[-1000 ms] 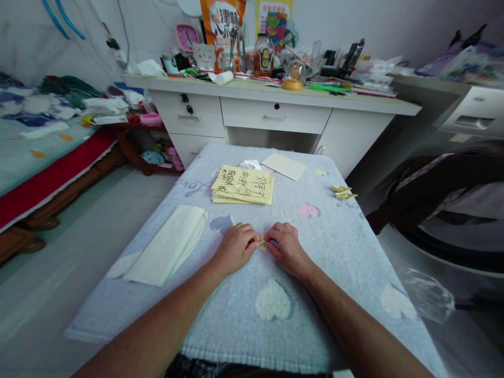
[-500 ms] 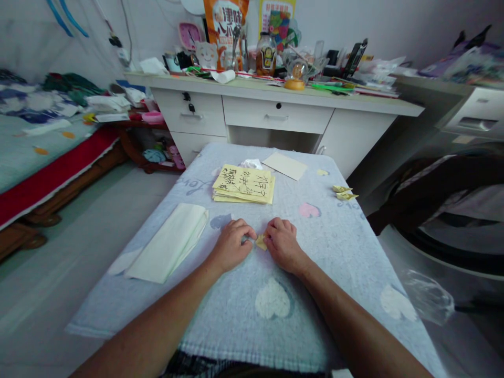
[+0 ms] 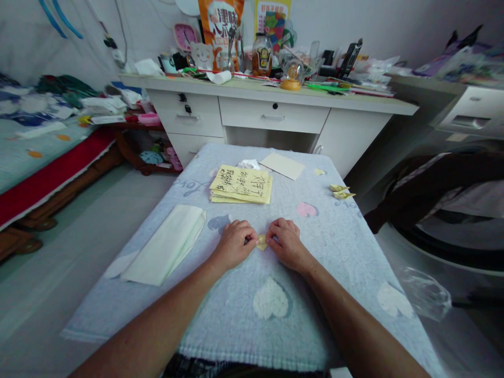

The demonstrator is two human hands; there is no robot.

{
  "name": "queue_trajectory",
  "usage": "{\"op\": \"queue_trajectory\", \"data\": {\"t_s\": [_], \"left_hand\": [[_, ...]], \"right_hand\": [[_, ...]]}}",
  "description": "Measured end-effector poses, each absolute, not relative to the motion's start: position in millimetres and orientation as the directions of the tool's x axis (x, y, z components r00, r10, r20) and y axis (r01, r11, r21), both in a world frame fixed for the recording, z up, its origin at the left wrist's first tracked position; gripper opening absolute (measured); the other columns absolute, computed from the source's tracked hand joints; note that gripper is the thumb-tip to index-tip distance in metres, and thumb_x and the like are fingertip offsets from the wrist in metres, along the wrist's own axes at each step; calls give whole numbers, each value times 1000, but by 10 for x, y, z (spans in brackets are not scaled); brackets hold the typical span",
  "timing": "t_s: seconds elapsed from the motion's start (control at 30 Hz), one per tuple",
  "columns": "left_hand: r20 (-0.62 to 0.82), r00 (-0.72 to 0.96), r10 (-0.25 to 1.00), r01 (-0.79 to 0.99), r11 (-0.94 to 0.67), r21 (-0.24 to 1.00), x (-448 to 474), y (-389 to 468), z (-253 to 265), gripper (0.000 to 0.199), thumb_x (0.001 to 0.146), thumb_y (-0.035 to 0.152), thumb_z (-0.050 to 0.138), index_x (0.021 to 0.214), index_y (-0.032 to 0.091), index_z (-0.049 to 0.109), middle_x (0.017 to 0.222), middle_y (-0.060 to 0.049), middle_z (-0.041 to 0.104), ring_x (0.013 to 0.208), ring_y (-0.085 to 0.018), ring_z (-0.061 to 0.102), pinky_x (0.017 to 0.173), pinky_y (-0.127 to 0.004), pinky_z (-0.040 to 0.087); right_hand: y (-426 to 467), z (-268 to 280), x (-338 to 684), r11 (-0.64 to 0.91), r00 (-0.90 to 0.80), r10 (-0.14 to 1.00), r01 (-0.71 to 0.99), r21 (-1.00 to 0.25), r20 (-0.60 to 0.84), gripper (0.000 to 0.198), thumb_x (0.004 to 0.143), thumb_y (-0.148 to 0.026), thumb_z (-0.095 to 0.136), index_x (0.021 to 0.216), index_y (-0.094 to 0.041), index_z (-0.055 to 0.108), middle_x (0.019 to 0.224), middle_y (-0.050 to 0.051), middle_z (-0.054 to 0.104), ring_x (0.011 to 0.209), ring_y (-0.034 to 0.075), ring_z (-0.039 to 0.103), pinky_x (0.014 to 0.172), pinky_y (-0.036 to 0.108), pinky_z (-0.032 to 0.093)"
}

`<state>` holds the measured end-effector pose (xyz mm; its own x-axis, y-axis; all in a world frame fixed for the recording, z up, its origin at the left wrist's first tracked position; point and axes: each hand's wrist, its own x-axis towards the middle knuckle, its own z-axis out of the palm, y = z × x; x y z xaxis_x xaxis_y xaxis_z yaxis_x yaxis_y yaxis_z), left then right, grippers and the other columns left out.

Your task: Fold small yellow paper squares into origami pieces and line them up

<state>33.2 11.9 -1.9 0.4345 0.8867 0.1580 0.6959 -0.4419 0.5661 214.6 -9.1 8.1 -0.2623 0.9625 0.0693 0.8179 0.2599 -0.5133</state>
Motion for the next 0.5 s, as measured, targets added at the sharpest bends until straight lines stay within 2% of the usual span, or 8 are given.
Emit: {"op": "queue_trajectory", "data": {"t_s": [0.1,0.5], "left_hand": [[155,426,891,706,-434,560,345,117,-25,8,76,21,63,68,20,64,75,0,60,83,-18,54,77,-32,36],[143,395,907,768,-412,491,367,77,-9,10,79,25,62,70,21,61,80,-1,60,87,-20,52,76,-33,33]], "right_hand": [[-95,72,2172,251,-252,965,828,-502,66,7,84,-20,58,82,-20,64,99,4,54,97,21,44,86,37,31],[-105,-26,2073,250,-225,968,915,-317,112,8,87,-23,55,83,-20,60,102,8,54,96,24,43,84,41,32]]}}
